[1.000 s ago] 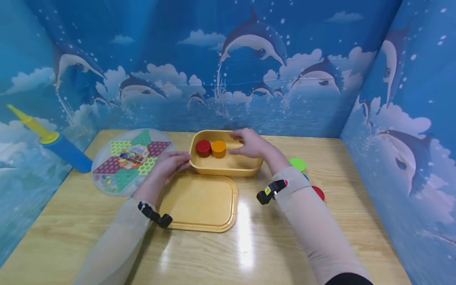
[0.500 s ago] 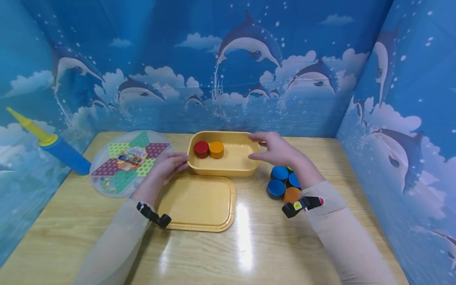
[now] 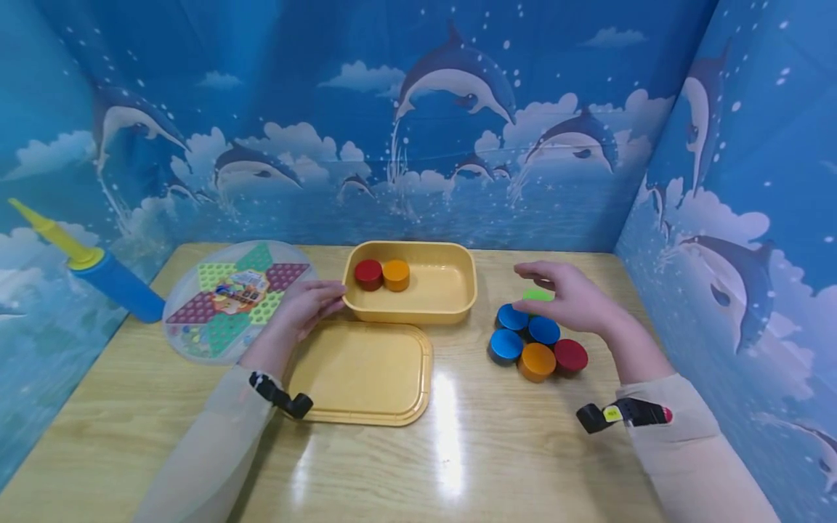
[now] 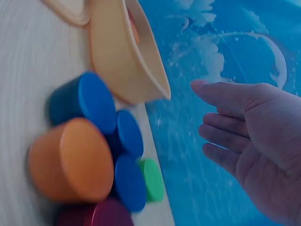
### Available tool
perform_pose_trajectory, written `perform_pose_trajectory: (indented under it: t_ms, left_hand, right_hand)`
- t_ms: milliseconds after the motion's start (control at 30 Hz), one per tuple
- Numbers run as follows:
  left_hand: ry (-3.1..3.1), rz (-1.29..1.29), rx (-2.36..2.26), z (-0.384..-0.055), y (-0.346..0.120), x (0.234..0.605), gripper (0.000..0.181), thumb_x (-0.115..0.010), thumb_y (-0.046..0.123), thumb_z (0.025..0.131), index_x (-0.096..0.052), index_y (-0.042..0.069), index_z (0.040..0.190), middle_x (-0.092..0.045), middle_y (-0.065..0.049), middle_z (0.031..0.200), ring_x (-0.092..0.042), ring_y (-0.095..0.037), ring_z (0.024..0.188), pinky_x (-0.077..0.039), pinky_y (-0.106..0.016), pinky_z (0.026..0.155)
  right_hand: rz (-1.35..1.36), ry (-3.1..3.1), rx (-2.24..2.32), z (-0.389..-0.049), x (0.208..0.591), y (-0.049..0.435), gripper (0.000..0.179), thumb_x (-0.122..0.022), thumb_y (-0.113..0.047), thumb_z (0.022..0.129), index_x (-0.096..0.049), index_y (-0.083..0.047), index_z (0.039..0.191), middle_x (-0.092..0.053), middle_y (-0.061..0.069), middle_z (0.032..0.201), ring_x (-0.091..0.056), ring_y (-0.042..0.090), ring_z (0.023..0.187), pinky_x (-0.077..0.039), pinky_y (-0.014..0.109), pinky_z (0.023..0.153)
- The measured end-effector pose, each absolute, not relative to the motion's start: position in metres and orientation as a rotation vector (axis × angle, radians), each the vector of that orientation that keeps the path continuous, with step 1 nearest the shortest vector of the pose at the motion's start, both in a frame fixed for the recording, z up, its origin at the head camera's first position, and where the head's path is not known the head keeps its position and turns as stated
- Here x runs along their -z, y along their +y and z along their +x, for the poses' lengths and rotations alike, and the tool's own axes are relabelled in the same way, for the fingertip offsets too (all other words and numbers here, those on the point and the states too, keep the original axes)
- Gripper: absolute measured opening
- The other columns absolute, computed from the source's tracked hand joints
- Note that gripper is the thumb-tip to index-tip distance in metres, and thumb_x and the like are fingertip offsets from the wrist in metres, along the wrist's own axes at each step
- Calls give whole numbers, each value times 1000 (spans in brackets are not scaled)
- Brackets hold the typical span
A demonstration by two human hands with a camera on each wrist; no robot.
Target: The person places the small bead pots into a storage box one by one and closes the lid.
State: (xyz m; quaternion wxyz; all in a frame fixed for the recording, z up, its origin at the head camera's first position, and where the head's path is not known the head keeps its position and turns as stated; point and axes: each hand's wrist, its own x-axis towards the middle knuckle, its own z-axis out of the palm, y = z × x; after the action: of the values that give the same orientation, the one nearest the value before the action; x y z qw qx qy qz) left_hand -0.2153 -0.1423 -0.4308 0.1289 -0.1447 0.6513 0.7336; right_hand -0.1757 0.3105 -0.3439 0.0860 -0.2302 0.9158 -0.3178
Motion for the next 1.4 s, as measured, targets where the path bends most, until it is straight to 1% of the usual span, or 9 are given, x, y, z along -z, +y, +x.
perform_pose_trajectory:
  t_ms: [200, 400, 567, 733, 933, 1067, 1200, 1267, 1400]
  left_hand:
    - [1884, -426, -2136, -214, -142, 432, 41, -69, 1, 102, -60, -12, 139, -63, -26, 134, -72, -25, 109, -63, -26, 91]
    - [1885, -441, -2128, -214, -143, 433, 40, -70, 2, 102, -61, -10, 139, -63, -25, 134, -71, -26, 111, -63, -26, 91]
    - [1884, -424, -2130, -215, -143, 433, 40, -70, 3, 102, -61, -10, 139, -63, -25, 135, -71, -27, 112, -63, -26, 92]
    - [1889, -420, -2124, -216, -142, 433, 40, -70, 4, 103, -60, -10, 140, -63, -25, 134, -71, -26, 111, -63, -26, 92]
    - [1889, -434, -2124, -217, -142, 430, 39, -71, 5, 102, -62, -9, 138, -65, -23, 131, -73, -19, 101, -63, -26, 91]
    - [1891, -443, -2113, -218, -142, 430, 40, -72, 5, 102, -62, -9, 138, -66, -22, 130, -74, -17, 97, -64, -26, 90]
    - [1884, -450, -2122, -218, -143, 432, 39, -72, 5, 102, -62, -9, 137, -66, -22, 129, -73, -16, 94, -64, -25, 90]
    - [1880, -446, -2128, -218, -143, 433, 40, -72, 4, 102, -62, -10, 138, -66, -22, 128, -73, -16, 94, -64, -25, 90]
    - [1881, -442, -2135, -218, -143, 433, 41, -72, 4, 101, -61, -10, 139, -65, -23, 130, -74, -20, 100, -64, -26, 90]
  right_hand:
    - [-669, 2740, 932, -160, 355, 337, 61, -78, -20, 100, -53, 7, 149, -55, 29, 149, -53, 49, 136, -45, 56, 113]
    - [-570, 2726, 909, -144, 367, 357, 67, -79, -27, 99, -51, 7, 151, -54, 29, 150, -54, 48, 136, -48, 26, 111]
    - [-550, 2681, 974, -135, 383, 369, 69, -81, -24, 97, -51, 8, 150, -54, 30, 149, -54, 49, 134, -41, 5, 101]
    - [-564, 2660, 1035, -126, 398, 380, 68, -83, -18, 95, -52, 9, 149, -55, 30, 148, -55, 49, 132, -44, 6, 101]
    - [-492, 2633, 1072, -118, 408, 388, 77, -86, -26, 93, -50, 7, 152, -54, 28, 150, -57, 45, 132, -47, 7, 99]
    - [-522, 2640, 1083, -115, 417, 390, 77, -89, -25, 90, -52, 8, 150, -56, 28, 148, -63, 16, 127, -49, 8, 97]
    - [-548, 2682, 1083, -113, 423, 389, 70, -90, -21, 88, -59, 7, 144, -62, 27, 141, -57, -9, 116, -52, 9, 94]
    - [-534, 2698, 1061, -112, 425, 389, 67, -90, -23, 88, -61, 5, 142, -64, 25, 139, -58, -7, 115, -53, 9, 93]
    - [-501, 2703, 1033, -112, 423, 390, 66, -88, -24, 90, -61, 5, 143, -64, 25, 138, -64, 13, 118, -56, 13, 92]
